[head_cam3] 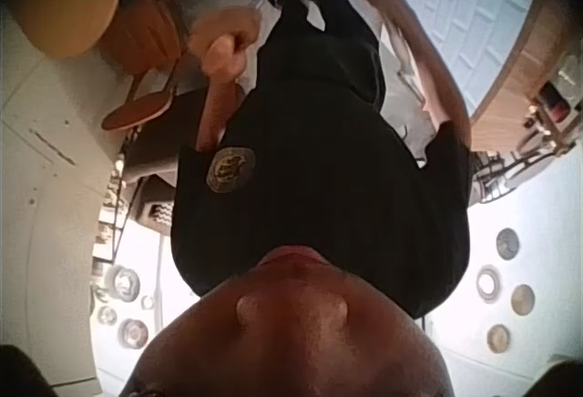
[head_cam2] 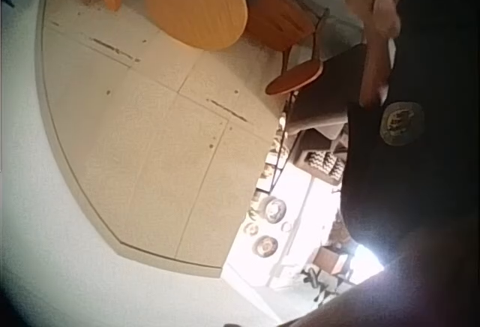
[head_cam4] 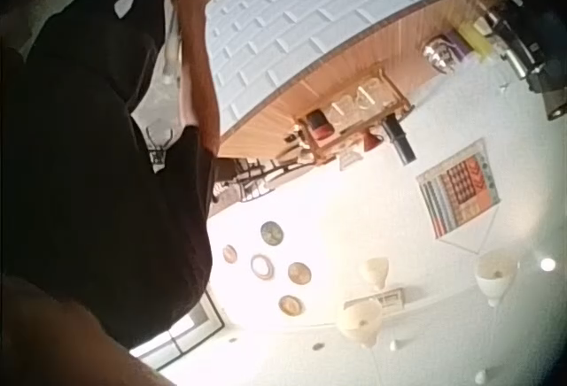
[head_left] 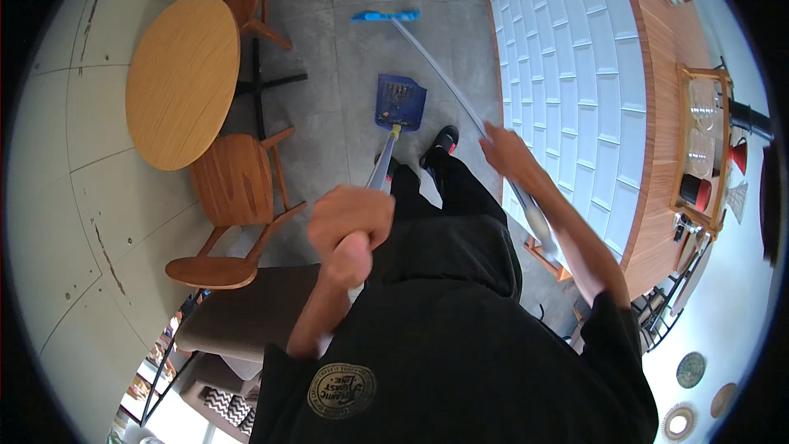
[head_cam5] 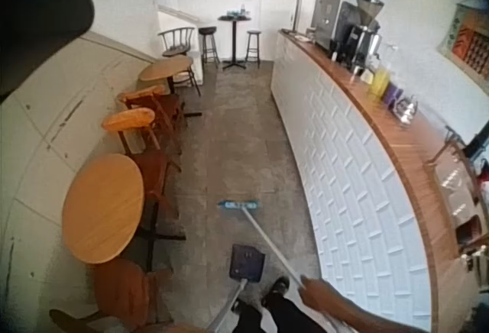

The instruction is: Sweeping the floor of a cafe dining area using a broom and dustpan.

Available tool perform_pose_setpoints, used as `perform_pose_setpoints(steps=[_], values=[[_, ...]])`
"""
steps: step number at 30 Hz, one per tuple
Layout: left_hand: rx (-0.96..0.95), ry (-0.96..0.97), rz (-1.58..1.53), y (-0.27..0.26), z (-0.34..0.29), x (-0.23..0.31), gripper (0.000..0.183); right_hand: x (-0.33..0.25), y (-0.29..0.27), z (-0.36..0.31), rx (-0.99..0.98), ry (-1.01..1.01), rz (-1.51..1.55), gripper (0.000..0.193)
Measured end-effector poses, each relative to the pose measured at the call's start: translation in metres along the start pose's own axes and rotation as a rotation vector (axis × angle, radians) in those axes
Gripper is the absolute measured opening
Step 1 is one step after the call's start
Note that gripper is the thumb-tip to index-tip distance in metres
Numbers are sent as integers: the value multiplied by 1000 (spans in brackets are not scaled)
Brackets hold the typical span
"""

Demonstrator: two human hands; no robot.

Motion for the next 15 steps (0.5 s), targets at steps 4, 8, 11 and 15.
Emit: perform_pose_setpoints(steps=[4, 8, 11, 15], values=[[89, -32, -50, -15, -14, 38, 46, 6, 59, 108, -25, 26, 55, 34], [131, -15, -34, -30, -23, 81, 47, 3, 118, 136, -26, -87, -167, 37], [143, -1, -37, -51, -43, 99, 48, 42, 156, 77, -133, -88, -202, 46], [207, 30, 11, -77, -52, 115, 48, 105, 151, -68, -248, 38, -217, 53]])
Point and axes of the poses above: each hand's wrist, its own z-axis towards the middle knuckle, its own y-axis out of the palm, x = y × z, the point moved 8 cm from there along z, towards the middle knuckle, and after that the axes turned 6 degrees about x, right-handed, at the moved point
